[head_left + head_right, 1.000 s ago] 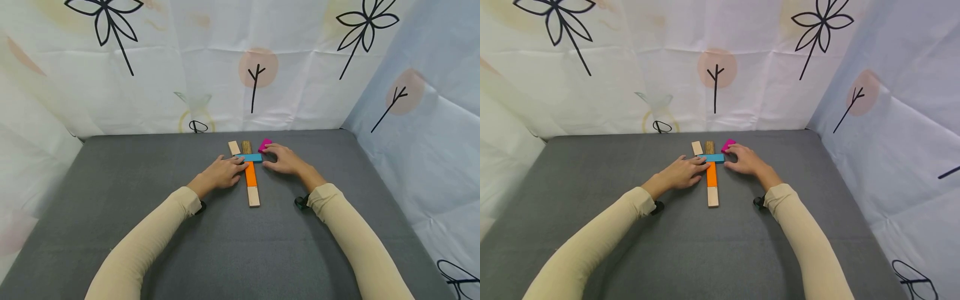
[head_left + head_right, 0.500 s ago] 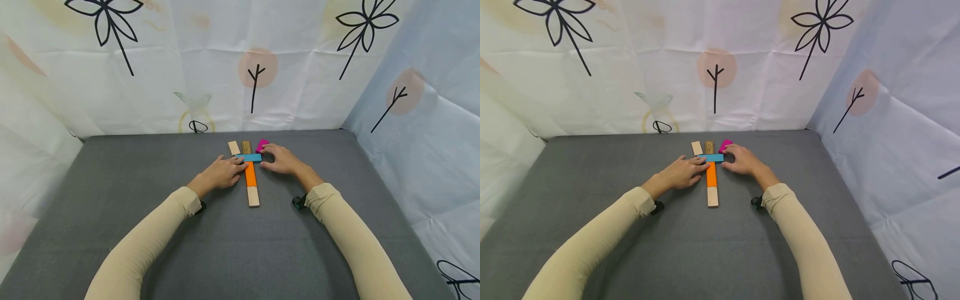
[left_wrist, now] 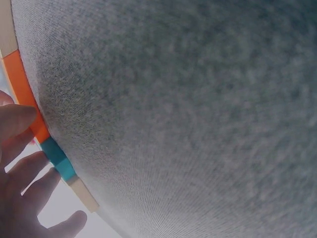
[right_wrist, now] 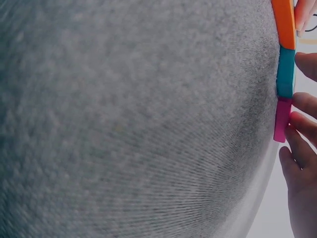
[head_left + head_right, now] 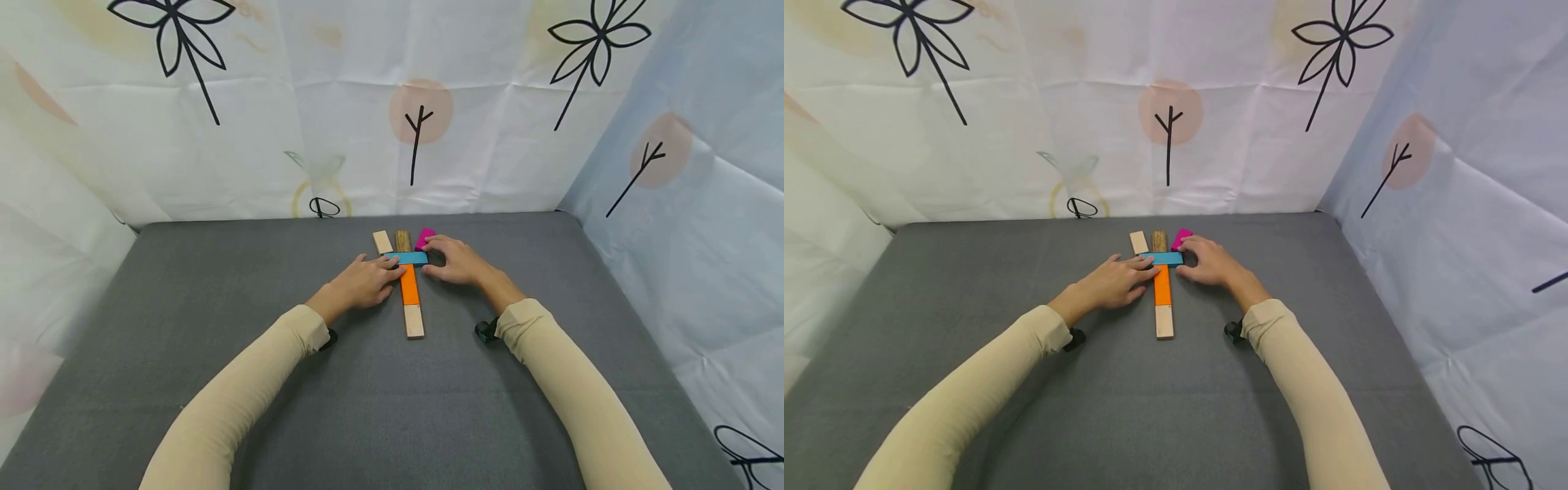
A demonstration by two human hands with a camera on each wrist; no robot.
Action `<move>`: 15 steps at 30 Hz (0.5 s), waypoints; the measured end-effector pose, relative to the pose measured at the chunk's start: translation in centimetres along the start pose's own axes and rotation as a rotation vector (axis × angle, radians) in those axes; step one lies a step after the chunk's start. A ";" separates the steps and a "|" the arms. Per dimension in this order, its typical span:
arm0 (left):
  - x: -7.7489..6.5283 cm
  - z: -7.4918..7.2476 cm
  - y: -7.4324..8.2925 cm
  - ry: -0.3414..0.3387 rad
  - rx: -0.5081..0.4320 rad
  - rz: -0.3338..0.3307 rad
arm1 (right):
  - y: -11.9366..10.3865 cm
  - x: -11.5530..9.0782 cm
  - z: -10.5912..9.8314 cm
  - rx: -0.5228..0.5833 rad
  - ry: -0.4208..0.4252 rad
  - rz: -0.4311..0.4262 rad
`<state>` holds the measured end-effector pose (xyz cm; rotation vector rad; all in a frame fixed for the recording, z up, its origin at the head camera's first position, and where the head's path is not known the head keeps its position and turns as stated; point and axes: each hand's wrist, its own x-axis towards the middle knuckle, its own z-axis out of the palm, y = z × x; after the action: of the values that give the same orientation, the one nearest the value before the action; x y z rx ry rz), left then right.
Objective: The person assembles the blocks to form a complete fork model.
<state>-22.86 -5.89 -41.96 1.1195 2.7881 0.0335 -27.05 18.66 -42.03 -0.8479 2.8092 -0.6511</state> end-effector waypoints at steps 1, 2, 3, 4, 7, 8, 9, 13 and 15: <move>0.0 0.0 0.0 0.000 0.001 0.000 | 0.0 0.0 0.0 0.001 0.001 -0.004; 0.0 0.0 0.0 0.001 0.001 0.000 | 0.0 0.1 0.0 0.001 0.003 -0.009; 0.0 -0.1 0.0 0.000 0.002 -0.001 | 0.0 0.1 0.1 0.001 0.004 -0.014; 0.0 -0.1 0.0 0.000 0.001 -0.001 | 0.0 0.2 0.1 0.002 0.006 -0.019; 0.0 -0.1 0.0 -0.008 0.001 -0.002 | -0.1 0.2 0.2 0.003 0.006 -0.030; 0.1 -0.1 0.1 -0.011 0.000 -0.003 | -0.1 0.2 0.2 0.005 0.005 -0.030; 0.1 -0.1 0.1 -0.011 0.003 -0.003 | -0.1 0.1 0.2 0.008 0.004 -0.028; 0.1 -0.1 0.1 -0.014 0.002 -0.007 | -0.2 0.0 0.1 0.014 0.000 -0.020; 0.1 -0.1 0.1 -0.011 0.002 -0.006 | -0.2 0.0 0.1 0.014 0.004 -0.022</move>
<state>-22.87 -5.77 -41.90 1.1080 2.7822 0.0234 -26.95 18.45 -42.00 -0.8776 2.7988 -0.6758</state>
